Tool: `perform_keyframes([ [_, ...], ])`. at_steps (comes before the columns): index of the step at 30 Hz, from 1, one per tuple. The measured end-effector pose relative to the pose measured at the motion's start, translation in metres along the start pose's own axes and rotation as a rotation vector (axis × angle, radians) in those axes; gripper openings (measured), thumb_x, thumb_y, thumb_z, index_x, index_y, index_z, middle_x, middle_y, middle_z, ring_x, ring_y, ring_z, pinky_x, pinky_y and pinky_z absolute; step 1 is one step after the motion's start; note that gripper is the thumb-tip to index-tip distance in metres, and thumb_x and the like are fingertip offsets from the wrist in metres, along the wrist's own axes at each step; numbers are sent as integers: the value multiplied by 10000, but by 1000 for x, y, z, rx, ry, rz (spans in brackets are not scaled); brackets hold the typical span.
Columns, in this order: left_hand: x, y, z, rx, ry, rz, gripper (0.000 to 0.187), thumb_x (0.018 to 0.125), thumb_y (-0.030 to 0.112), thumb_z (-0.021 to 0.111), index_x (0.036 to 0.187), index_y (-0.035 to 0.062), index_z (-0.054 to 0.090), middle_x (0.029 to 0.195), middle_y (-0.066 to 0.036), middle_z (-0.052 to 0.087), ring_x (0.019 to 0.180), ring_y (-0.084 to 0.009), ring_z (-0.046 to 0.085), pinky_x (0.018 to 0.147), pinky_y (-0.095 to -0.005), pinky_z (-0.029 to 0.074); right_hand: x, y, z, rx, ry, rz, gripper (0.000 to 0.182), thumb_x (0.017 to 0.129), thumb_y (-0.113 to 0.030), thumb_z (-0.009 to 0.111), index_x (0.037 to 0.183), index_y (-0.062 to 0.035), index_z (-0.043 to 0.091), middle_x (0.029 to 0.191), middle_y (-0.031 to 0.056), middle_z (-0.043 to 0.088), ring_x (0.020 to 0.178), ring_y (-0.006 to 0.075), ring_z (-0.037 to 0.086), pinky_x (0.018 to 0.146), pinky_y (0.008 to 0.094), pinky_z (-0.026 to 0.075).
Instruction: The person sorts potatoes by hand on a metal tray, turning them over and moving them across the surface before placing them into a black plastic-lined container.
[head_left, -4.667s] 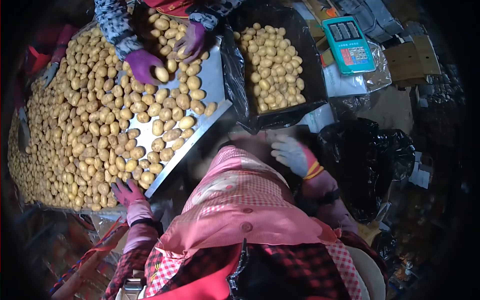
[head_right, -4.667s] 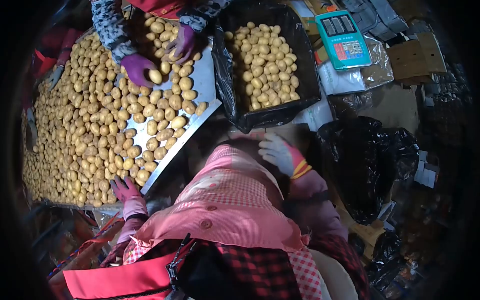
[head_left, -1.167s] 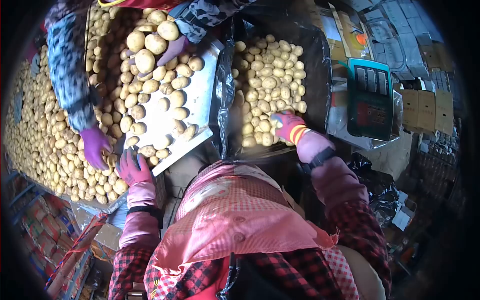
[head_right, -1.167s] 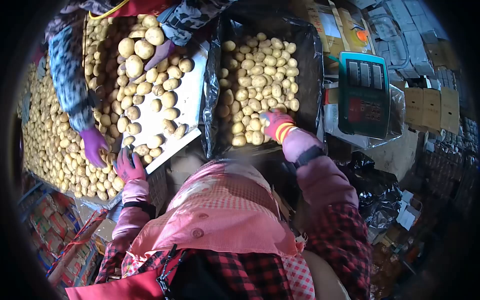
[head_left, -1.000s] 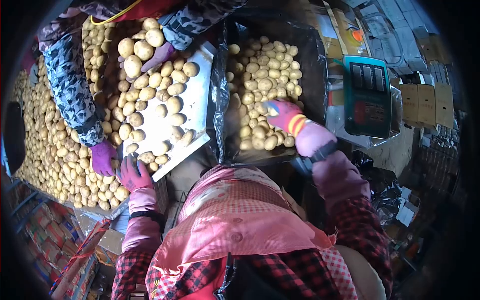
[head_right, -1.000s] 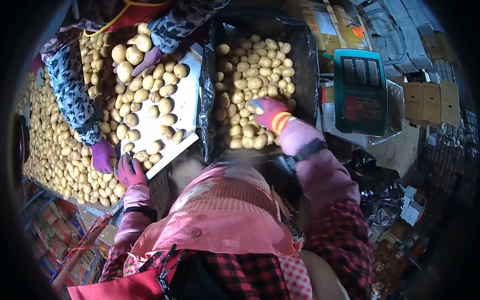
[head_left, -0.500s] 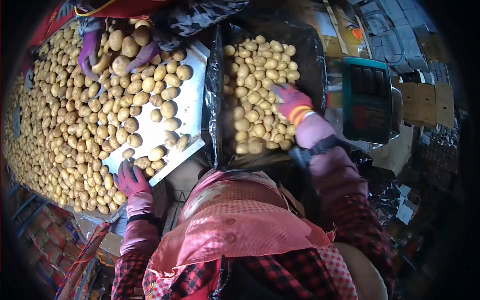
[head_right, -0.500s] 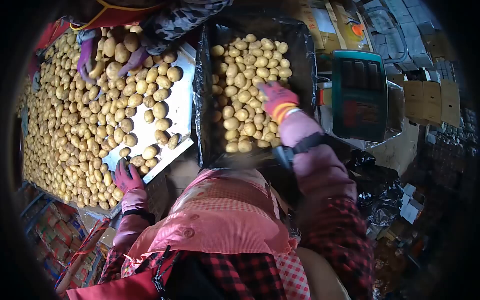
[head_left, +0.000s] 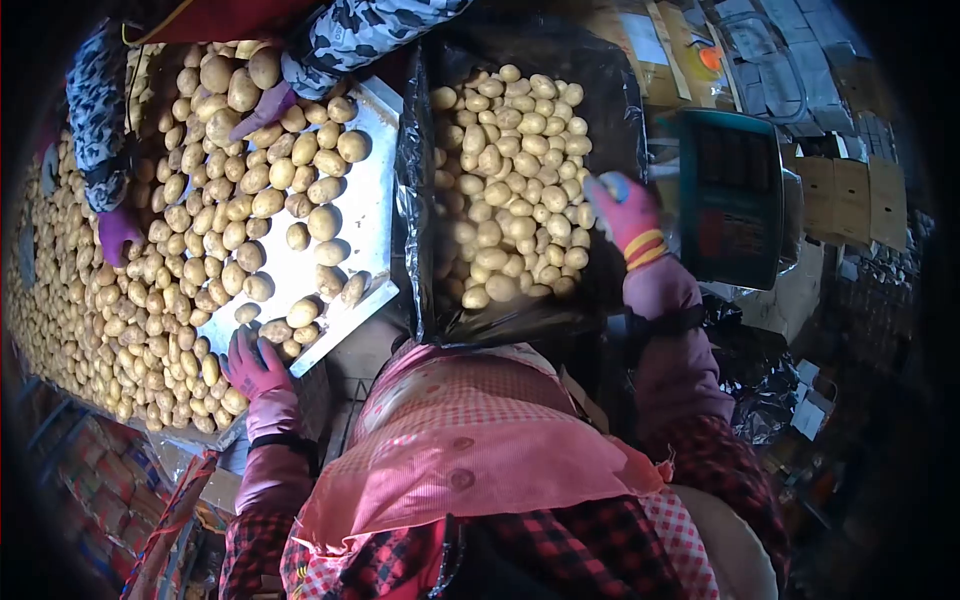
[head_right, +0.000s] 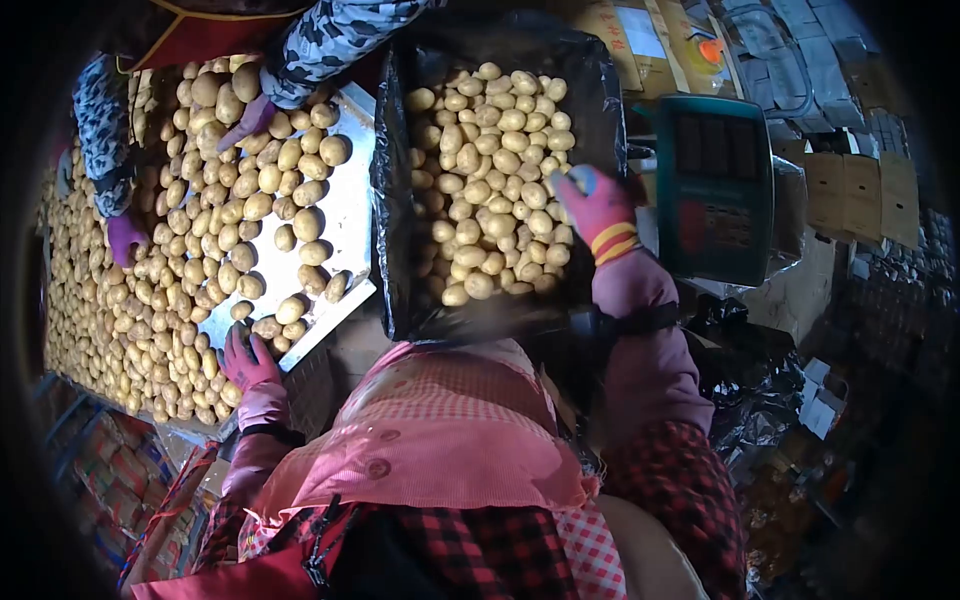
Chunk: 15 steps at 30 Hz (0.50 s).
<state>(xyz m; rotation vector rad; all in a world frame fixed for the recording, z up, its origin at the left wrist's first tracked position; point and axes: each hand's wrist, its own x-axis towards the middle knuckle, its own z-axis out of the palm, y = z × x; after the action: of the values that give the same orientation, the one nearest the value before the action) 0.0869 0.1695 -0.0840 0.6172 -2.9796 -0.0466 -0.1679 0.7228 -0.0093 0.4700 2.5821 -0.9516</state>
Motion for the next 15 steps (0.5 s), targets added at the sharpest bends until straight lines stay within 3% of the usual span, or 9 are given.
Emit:
perform_keyframes([
  [4, 1, -2, 1, -10, 11, 18, 486, 915, 310, 573, 1351, 97, 547, 1311, -164, 579, 1245, -323, 519, 1136, -532, 257, 37, 10, 9, -27, 107, -168, 380, 874, -396, 651, 1144, -128, 659, 1032, 159, 696, 949, 341, 668, 828, 397, 513],
  [6, 1, -1, 1, -10, 6, 18, 482, 917, 307, 572, 1350, 97, 548, 1307, -163, 581, 1245, -321, 519, 1135, -531, 259, 54, 12, 18, -143, 179, -387, 416, 865, -386, 635, 1207, -150, 633, 1109, 162, 681, 1026, 356, 651, 877, 409, 511],
  [10, 2, 3, -4, -16, -12, 19, 476, 918, 305, 568, 1344, 94, 552, 1303, -168, 582, 1239, -326, 521, 1136, -534, 255, 90, 46, 65, -580, -10, -587, 505, 852, -373, 600, 1326, -202, 563, 1319, 156, 584, 1140, 352, 605, 968, 438, 486],
  [12, 4, 1, -2, -33, 13, 24, 467, 916, 306, 566, 1333, 94, 558, 1289, -167, 589, 1239, -326, 518, 1133, -537, 255, 33, 48, 65, -737, -229, -367, 551, 832, -352, 596, 1360, -213, 521, 1344, 148, 571, 1115, 361, 614, 943, 468, 493],
  [13, 4, 2, -2, -27, 15, 19, 466, 915, 306, 566, 1331, 95, 559, 1286, -167, 590, 1240, -325, 518, 1132, -538, 254, 8, 32, 47, -867, -340, -346, 557, 828, -334, 584, 1369, -222, 511, 1221, 168, 643, 1066, 352, 639, 912, 472, 504],
  [14, 1, 4, -4, -22, 12, 14, 465, 915, 306, 566, 1329, 95, 559, 1283, -166, 591, 1241, -324, 517, 1132, -539, 254, -6, 24, 34, -741, -495, -282, 517, 831, -316, 566, 1337, -213, 544, 1106, 166, 687, 1028, 341, 657, 904, 458, 510],
  [15, 3, 9, -10, -34, -14, 4, 467, 914, 305, 565, 1332, 97, 557, 1290, -165, 585, 1241, -321, 516, 1133, -539, 254, -11, 21, 29, -792, -758, -161, 450, 827, -325, 574, 1259, -205, 616, 1068, 147, 700, 999, 333, 666, 888, 448, 515],
])
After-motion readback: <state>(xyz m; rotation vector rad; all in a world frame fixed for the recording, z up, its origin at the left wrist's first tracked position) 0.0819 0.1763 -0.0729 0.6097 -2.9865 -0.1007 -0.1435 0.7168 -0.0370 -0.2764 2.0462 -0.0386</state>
